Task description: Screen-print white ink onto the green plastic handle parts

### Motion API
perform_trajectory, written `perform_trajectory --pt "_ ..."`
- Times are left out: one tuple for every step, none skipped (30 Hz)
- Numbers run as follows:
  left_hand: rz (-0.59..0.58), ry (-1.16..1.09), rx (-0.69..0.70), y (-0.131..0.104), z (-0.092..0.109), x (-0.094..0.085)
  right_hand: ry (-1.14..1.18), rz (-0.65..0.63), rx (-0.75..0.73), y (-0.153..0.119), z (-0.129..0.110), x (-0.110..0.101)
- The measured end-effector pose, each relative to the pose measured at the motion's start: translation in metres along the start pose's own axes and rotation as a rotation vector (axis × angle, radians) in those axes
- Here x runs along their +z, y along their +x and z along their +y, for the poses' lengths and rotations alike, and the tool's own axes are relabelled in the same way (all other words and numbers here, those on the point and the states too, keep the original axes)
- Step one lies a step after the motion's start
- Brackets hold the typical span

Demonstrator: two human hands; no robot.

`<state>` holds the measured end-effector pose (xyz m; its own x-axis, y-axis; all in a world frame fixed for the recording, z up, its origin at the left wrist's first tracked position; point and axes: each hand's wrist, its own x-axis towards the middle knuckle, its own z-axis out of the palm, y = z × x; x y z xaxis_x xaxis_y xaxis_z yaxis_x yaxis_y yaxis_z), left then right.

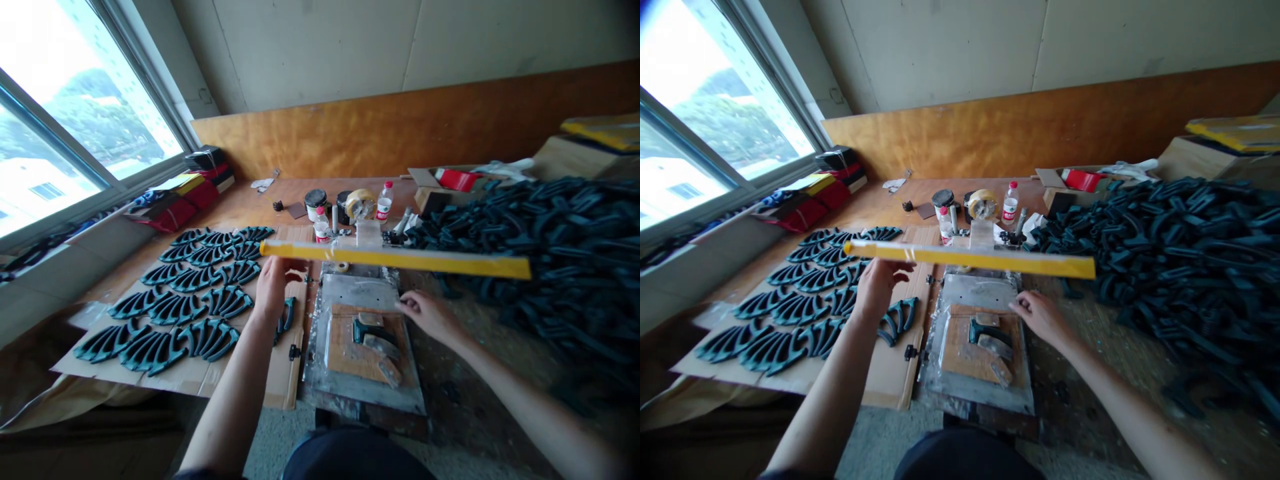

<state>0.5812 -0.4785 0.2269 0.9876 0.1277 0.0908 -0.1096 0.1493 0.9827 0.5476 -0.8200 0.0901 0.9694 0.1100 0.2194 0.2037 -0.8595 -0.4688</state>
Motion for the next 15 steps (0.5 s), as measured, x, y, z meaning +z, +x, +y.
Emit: perform_trajectory --pt "0.004 -0.006 0.018 0.008 0.005 0.006 -0.022 -0.054 -0.050 -0.012 -0.004 0.014" --pt "0.014 -0.016 0.030 0.013 0.007 0.011 -0.054 -0.105 -0.098 -0.021 -0.009 0.027" --pt "0.036 -0.026 0.041 0.015 0.006 0.015 -0.093 -0.142 -0.135 -0.029 -0.014 0.038" --pt "0.073 -0.034 0.045 0.013 0.002 0.018 -0.132 -0.167 -0.151 -0.034 -0.020 0.046" --pt "0.112 -0.037 0.028 0.005 -0.006 0.019 -0.161 -0.189 -0.140 -0.037 -0.025 0.052" --pt "0.118 -0.030 -0.032 -0.007 -0.017 0.021 -0.174 -0.209 -0.108 -0.038 -0.031 0.054" --pt "0.076 -0.011 -0.142 -0.023 -0.032 0.022 -0.170 -0.220 -0.064 -0.039 -0.037 0.055" --pt "-0.001 0.014 -0.288 -0.043 -0.048 0.024 -0.153 -0.210 -0.017 -0.039 -0.045 0.054" --pt "-0.124 0.046 -0.470 -0.065 -0.065 0.027 -0.125 -0.180 0.016 -0.041 -0.055 0.052" --pt "-0.231 0.059 -0.628 -0.087 -0.081 0.031 -0.088 -0.130 0.025 -0.043 -0.068 0.050" --pt "-0.286 0.036 -0.723 -0.107 -0.095 0.035 -0.049 -0.072 0.005 -0.046 -0.083 0.048" --pt "-0.301 0.001 -0.772 -0.125 -0.107 0.039 -0.015 -0.016 -0.043 -0.050 -0.098 0.047" --pt "-0.267 -0.044 -0.772 -0.138 -0.115 0.043 0.015 0.021 -0.115 -0.053 -0.112 0.047" --pt "-0.215 -0.080 -0.752 -0.146 -0.120 0.045 0.042 0.029 -0.202 -0.057 -0.122 0.046" --pt "-0.161 -0.098 -0.727 -0.149 -0.123 0.043 0.064 0.016 -0.290 -0.061 -0.126 0.045"
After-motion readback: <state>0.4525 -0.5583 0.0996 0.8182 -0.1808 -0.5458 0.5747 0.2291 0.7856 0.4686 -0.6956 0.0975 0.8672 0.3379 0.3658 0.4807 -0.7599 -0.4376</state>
